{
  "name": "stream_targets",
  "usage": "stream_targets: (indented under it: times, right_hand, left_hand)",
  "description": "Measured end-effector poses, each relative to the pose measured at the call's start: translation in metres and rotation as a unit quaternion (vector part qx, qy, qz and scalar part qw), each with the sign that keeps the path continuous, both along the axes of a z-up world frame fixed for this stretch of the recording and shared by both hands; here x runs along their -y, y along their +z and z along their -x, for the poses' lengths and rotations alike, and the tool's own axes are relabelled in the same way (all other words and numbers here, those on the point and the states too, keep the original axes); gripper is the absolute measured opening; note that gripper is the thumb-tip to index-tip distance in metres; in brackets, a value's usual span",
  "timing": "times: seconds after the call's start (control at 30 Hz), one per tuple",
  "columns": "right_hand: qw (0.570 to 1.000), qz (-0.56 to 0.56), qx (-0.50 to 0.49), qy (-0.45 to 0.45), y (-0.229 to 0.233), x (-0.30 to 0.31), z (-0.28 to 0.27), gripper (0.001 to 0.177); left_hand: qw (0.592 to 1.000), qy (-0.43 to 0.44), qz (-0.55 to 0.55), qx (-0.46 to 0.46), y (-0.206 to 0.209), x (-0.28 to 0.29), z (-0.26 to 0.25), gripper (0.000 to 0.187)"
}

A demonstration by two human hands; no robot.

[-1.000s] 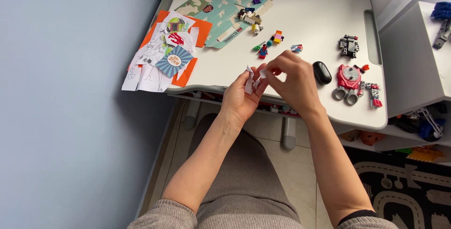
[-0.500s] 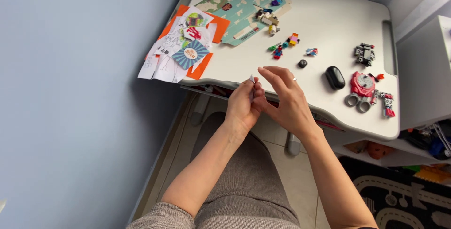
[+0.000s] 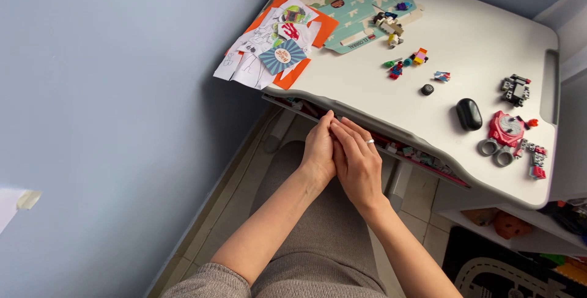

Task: The person organizes a cluttered desk by moving toys, papers, and small items. They place a paper badge on a drawing, open a drawer to store scissors, and pick up crumpled paper from the floor. The person then places papers into the drawer and closes it, leaving the desk surface partially cleared.

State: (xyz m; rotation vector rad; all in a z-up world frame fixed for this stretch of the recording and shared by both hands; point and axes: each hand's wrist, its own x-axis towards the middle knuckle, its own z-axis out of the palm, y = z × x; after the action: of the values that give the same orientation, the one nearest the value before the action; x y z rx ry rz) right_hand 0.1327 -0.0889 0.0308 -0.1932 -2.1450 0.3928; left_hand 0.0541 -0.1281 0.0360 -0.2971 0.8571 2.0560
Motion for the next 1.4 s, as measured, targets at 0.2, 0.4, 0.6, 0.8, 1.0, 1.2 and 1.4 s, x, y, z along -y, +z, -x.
stream_targets:
  times: [0.2, 0.4, 0.6, 0.8, 1.0, 1.2, 1.4]
  right_hand:
    - [1.0, -0.023, -0.009, 0.013, -0.009, 0.005, -0.006, 0.026]
    - [0.999, -0.037, 0.003, 0.04, -0.007, 0.012, -0.01, 0.025]
    - [0.998, -0.03, -0.003, 0.062, -0.016, -0.002, -0.014, 0.03]
    - [0.998, -0.051, 0.034, 0.01, -0.023, -0.075, -0.024, 0.036]
    - [0.989, -0.085, 0.097, -0.078, -0.039, -0.128, -0.029, 0.04]
    - [0.993, -0.08, 0.071, -0.051, -0.036, -0.121, -0.033, 0.022]
    - [0.99, 0.041, 0.135, 0.02, -0.003, -0.127, -0.043, 0.021]
  left_hand:
    - [0.999, 0.031, -0.004, -0.011, -0.069, -0.016, 0.013, 0.025]
    - [1.0, 0.015, -0.005, 0.0, -0.057, 0.004, 0.008, 0.027]
    - [0.999, 0.017, -0.003, -0.032, -0.065, 0.02, 0.02, 0.047]
    - [0.999, 0.003, -0.032, -0.028, -0.099, 0.059, 0.034, 0.058]
    - [0.999, -0.003, -0.027, -0.042, -0.095, 0.117, 0.03, 0.071]
    - [0.989, 0.064, 0.116, -0.07, -0.104, 0.141, 0.02, 0.058]
    - [0.602, 0.058, 0.401, -0.688, -0.131, 0.174, 0.012, 0.058]
